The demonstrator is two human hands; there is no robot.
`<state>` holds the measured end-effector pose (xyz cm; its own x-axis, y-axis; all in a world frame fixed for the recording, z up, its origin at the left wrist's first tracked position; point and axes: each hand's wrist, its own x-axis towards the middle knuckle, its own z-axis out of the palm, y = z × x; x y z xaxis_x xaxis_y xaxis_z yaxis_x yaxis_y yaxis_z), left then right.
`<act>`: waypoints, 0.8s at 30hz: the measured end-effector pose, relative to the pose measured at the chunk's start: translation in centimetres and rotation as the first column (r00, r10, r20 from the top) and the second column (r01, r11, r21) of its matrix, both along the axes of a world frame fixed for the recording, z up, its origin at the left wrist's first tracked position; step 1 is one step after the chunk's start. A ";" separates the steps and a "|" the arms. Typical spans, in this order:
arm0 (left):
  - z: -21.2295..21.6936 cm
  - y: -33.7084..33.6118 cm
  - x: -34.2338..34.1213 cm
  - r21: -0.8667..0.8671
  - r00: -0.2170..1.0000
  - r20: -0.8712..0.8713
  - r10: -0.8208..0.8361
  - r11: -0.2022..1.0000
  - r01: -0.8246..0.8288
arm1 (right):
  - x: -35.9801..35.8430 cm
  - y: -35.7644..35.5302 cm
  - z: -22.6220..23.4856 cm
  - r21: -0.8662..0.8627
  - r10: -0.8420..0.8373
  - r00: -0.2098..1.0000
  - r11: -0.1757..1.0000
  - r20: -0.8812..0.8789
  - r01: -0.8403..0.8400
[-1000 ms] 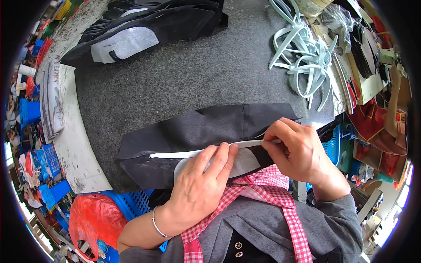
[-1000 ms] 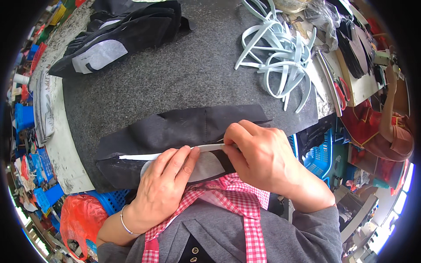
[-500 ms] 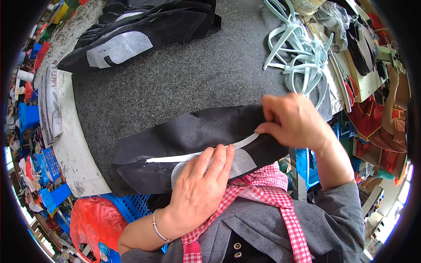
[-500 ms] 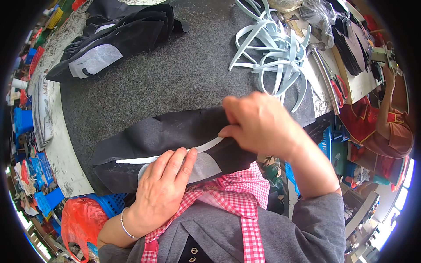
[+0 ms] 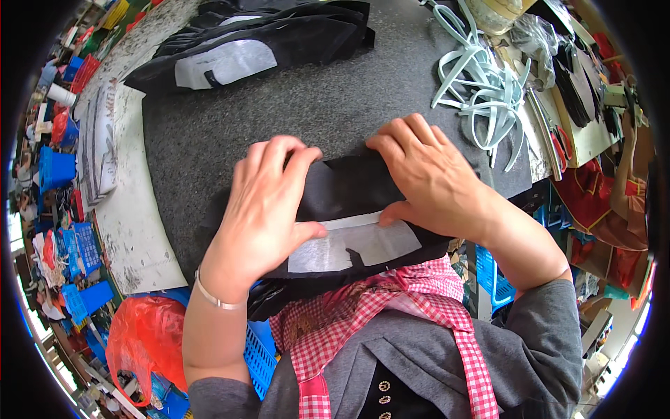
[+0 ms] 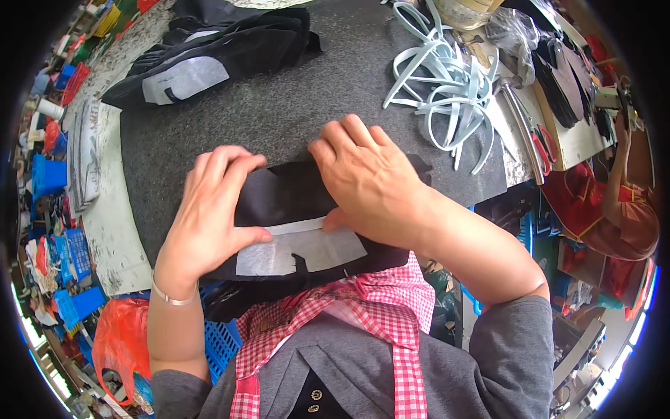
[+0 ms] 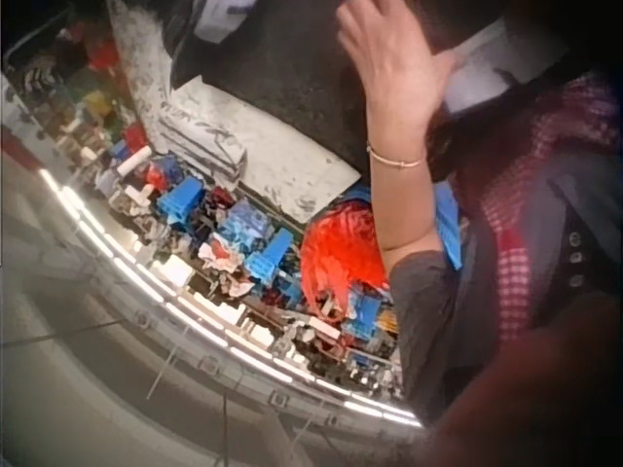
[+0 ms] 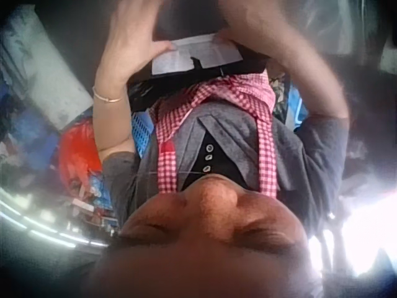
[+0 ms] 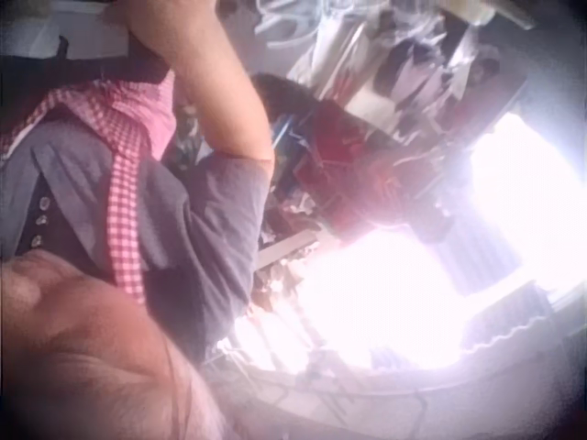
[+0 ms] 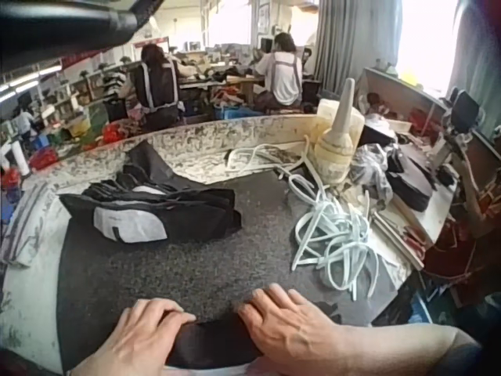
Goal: The person places reinforcement strips onto black shoe pieces, folds the edges over the strips, and presses them down firmly by hand.
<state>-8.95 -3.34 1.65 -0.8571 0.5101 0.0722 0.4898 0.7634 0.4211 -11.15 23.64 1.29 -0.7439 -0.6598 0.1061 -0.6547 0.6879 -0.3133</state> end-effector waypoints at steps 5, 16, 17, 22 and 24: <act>1.0 1.0 -0.5 0.035 0.966 0.243 -0.091 0.996 0.085 | 0.0 0.7 -0.7 -0.052 0.017 0.953 0.999 0.304 -0.001; -0.3 1.7 4.5 0.031 0.988 -0.150 -0.021 0.999 0.026 | 1.4 1.5 -1.3 -0.148 0.130 0.978 0.983 0.164 -0.106; -0.4 1.8 4.7 0.029 0.985 -0.173 -0.007 0.999 0.012 | 1.7 1.6 -1.3 -0.154 0.134 0.977 0.982 0.168 -0.109; -0.1 2.0 5.8 -0.033 0.978 -0.195 -0.073 0.997 0.067 | 3.4 1.8 -2.8 -0.109 0.298 0.913 0.935 -0.278 -0.338; -0.1 2.3 6.1 -0.096 0.969 -0.235 -0.075 0.994 0.054 | 3.6 1.7 -3.3 -0.116 0.286 0.888 0.931 -0.360 -0.347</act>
<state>-2.89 -1.01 1.53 -0.7857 0.5775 0.2219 0.6173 0.7556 0.2191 -7.55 25.36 -2.02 -0.3999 -0.8026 0.4426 -0.9145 0.3815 -0.1346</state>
